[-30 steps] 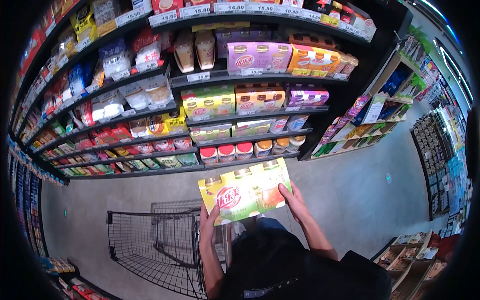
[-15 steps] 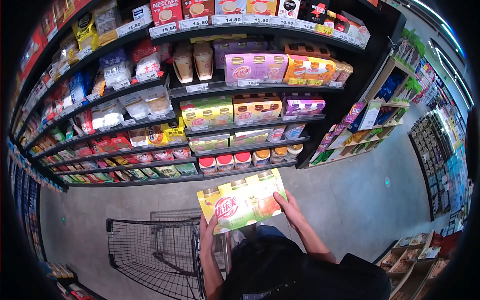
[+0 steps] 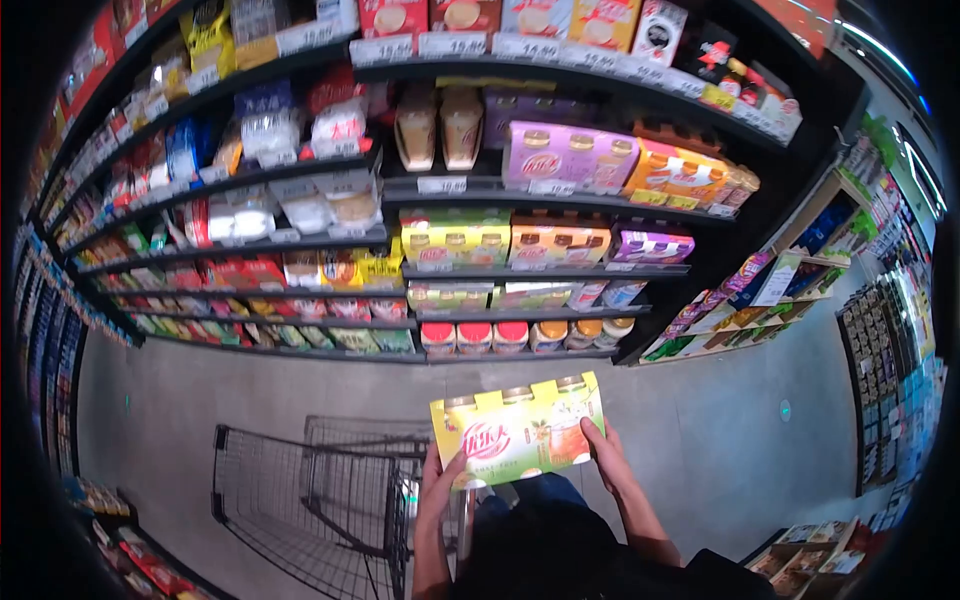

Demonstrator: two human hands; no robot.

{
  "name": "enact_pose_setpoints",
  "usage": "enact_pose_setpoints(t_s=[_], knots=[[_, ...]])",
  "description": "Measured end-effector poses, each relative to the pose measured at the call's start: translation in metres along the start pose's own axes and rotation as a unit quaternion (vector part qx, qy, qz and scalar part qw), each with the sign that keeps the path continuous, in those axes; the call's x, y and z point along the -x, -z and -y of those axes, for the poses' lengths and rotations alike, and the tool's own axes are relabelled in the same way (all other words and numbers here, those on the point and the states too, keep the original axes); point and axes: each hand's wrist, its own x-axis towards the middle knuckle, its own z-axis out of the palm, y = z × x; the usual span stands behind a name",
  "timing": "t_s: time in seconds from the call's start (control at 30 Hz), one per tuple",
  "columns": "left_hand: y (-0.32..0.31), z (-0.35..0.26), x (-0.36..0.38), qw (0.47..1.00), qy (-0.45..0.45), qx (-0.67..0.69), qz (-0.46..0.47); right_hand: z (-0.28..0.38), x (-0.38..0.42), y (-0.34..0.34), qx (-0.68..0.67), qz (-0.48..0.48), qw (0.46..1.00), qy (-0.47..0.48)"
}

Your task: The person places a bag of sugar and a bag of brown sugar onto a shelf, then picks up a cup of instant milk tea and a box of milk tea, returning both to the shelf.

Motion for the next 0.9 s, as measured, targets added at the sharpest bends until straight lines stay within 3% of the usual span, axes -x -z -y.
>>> enact_pose_setpoints(t_s=[0.53, 0.9], knots=[[0.01, -0.013, -0.051, 0.997, -0.026, 0.019, -0.07, 0.041, -0.076, -0.039, 0.027, 0.077, 0.996, -0.044], [0.015, -0.015, -0.037, 0.999, -0.014, 0.038, -0.037, 0.027, -0.045, -0.037, 0.018, 0.045, 0.997, -0.052]])
